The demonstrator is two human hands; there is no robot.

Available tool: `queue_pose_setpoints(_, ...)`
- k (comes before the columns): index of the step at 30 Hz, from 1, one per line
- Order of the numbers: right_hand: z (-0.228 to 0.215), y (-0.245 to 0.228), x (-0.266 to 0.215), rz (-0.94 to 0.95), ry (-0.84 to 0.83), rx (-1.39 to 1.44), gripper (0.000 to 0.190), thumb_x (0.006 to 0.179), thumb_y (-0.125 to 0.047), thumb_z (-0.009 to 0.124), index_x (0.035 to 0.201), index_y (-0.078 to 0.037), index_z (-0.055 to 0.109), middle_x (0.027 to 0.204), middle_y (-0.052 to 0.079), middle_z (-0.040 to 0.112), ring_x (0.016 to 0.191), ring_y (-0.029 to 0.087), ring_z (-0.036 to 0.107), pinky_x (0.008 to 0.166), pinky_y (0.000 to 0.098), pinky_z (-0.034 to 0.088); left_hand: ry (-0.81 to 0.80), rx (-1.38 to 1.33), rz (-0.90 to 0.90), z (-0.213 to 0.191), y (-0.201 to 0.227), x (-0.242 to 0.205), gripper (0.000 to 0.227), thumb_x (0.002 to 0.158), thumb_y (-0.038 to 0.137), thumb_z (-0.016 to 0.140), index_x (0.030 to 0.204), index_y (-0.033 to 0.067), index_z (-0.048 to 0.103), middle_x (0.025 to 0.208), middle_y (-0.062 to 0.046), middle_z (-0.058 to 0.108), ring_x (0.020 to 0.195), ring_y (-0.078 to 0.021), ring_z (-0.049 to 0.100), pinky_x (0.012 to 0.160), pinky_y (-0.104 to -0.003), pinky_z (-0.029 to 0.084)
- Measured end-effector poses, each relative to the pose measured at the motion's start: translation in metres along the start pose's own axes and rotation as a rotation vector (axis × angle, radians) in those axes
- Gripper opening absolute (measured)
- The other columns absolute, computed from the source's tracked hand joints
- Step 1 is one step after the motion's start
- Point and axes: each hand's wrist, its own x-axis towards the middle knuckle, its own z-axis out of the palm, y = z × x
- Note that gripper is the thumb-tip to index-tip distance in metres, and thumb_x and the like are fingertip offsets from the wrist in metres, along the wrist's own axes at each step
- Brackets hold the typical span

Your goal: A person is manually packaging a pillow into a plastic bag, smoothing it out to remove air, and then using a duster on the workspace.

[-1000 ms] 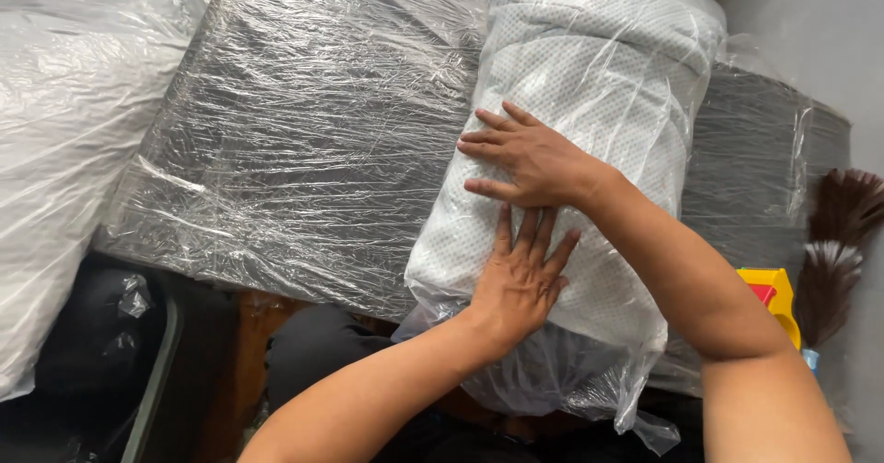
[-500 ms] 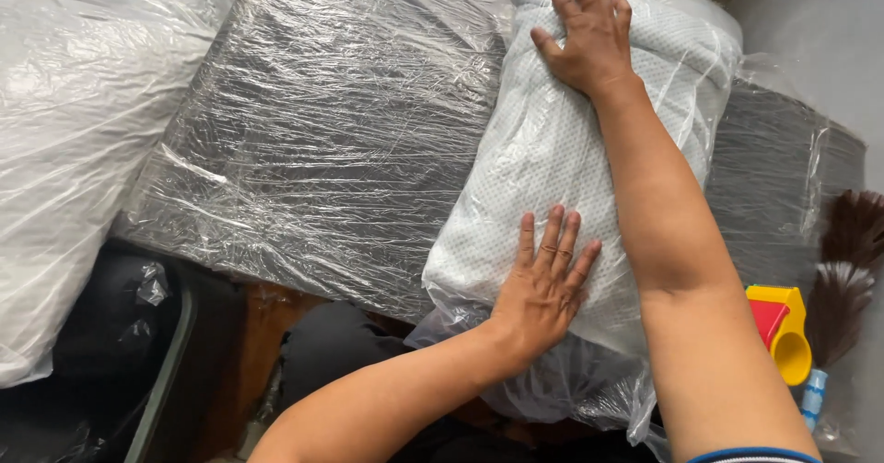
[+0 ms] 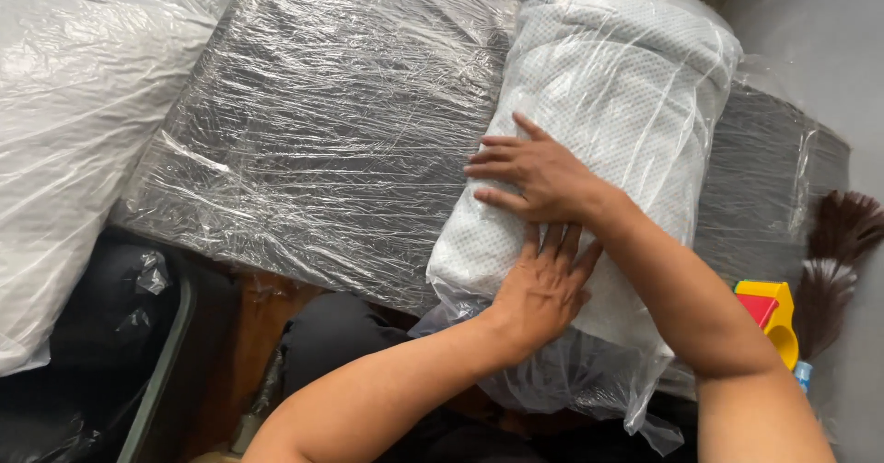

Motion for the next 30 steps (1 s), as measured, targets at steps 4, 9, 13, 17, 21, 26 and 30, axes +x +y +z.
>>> queue_pose_setpoints(4, -0.012, -0.009, -0.068, 0.012, 0.219, 0.4, 0.03, 0.106, -0.028, 0.052, 0.125, -0.014, 0.07, 0.136, 0.005, 0.067, 0.139, 0.025, 0.053, 0.124, 0.0474, 0.02, 0.107, -0.063, 0.139, -0.008, -0.018, 0.014, 0.099, 0.077, 0.06, 0.072, 0.156, 0.014, 0.035, 0.141, -0.027, 0.052, 0.129, -0.045, 0.051, 0.113, -0.066, 0.029)
queue_pose_setpoints(9, 0.01, 0.029, -0.171, 0.542, 0.826, -0.093, 0.056, 0.111, -0.032, 0.06, 0.154, 0.002, 0.049, 0.157, 0.026, 0.038, 0.145, 0.049, 0.032, 0.12, 0.0573, 0.025, 0.579, -0.184, -0.277, -0.039, -0.073, 0.039, 0.072, 0.096, 0.052, 0.064, 0.143, -0.0028, 0.055, 0.154, -0.032, 0.041, 0.15, -0.0473, 0.03, 0.116, -0.065, 0.031)
queue_pose_setpoints(13, 0.061, 0.055, -0.211, 0.929, 0.597, 0.35, 0.073, 0.11, -0.055, 0.038, 0.164, -0.008, 0.023, 0.165, 0.031, 0.012, 0.151, 0.053, 0.013, 0.126, 0.0603, 0.014, 0.095, -0.452, -0.442, -0.009, -0.089, 0.051, 0.098, 0.096, 0.074, 0.043, 0.16, 0.0016, 0.026, 0.16, -0.035, 0.029, 0.152, -0.0482, 0.026, 0.114, -0.071, 0.028)
queue_pose_setpoints(17, 0.056, 0.041, -0.206, 0.953, 0.684, 0.388, 0.071, 0.109, -0.055, 0.041, 0.162, -0.01, 0.031, 0.166, 0.024, 0.019, 0.153, 0.044, 0.02, 0.127, 0.053, 0.018, 0.021, -0.373, -0.448, -0.019, -0.082, 0.047, 0.098, 0.096, 0.075, 0.037, 0.16, 0.0011, 0.026, 0.158, -0.033, 0.033, 0.149, -0.0468, 0.033, 0.108, -0.065, 0.04)
queue_pose_setpoints(21, 0.06, 0.039, -0.216, 1.114, 0.675, 0.432, 0.084, 0.105, -0.064, 0.044, 0.165, -0.012, 0.017, 0.166, 0.027, 0.012, 0.154, 0.044, 0.015, 0.129, 0.0529, 0.015, 0.06, -0.439, -0.524, -0.026, -0.077, 0.042, 0.108, 0.093, 0.08, 0.042, 0.161, -0.0003, 0.02, 0.158, -0.037, 0.028, 0.146, -0.0514, 0.035, 0.105, -0.065, 0.043)
queue_pose_setpoints(26, 0.064, -0.018, -0.256, 1.287, 0.519, 0.615, 0.103, 0.093, -0.075, 0.047, 0.165, -0.012, 0.008, 0.165, 0.032, 0.009, 0.153, 0.047, 0.013, 0.127, 0.0576, 0.011, -0.088, -0.417, -0.643, -0.022, -0.077, 0.021, 0.126, 0.08, 0.095, 0.034, 0.162, 0.0004, 0.016, 0.153, -0.033, 0.038, 0.137, -0.0484, 0.048, 0.1, -0.064, 0.046)
queue_pose_setpoints(30, 0.092, -0.067, -0.237, 1.272, 0.598, 0.514, 0.115, 0.083, -0.072, 0.061, 0.165, -0.011, 0.009, 0.154, 0.037, 0.03, 0.144, 0.054, 0.032, 0.119, 0.0628, 0.027, 0.058, -0.38, -0.64, 0.004, -0.045, 0.012, 0.139, 0.073, 0.091, 0.059, 0.157, -0.0119, 0.018, 0.14, -0.039, 0.044, 0.125, -0.0553, 0.054, 0.097, -0.061, 0.049)
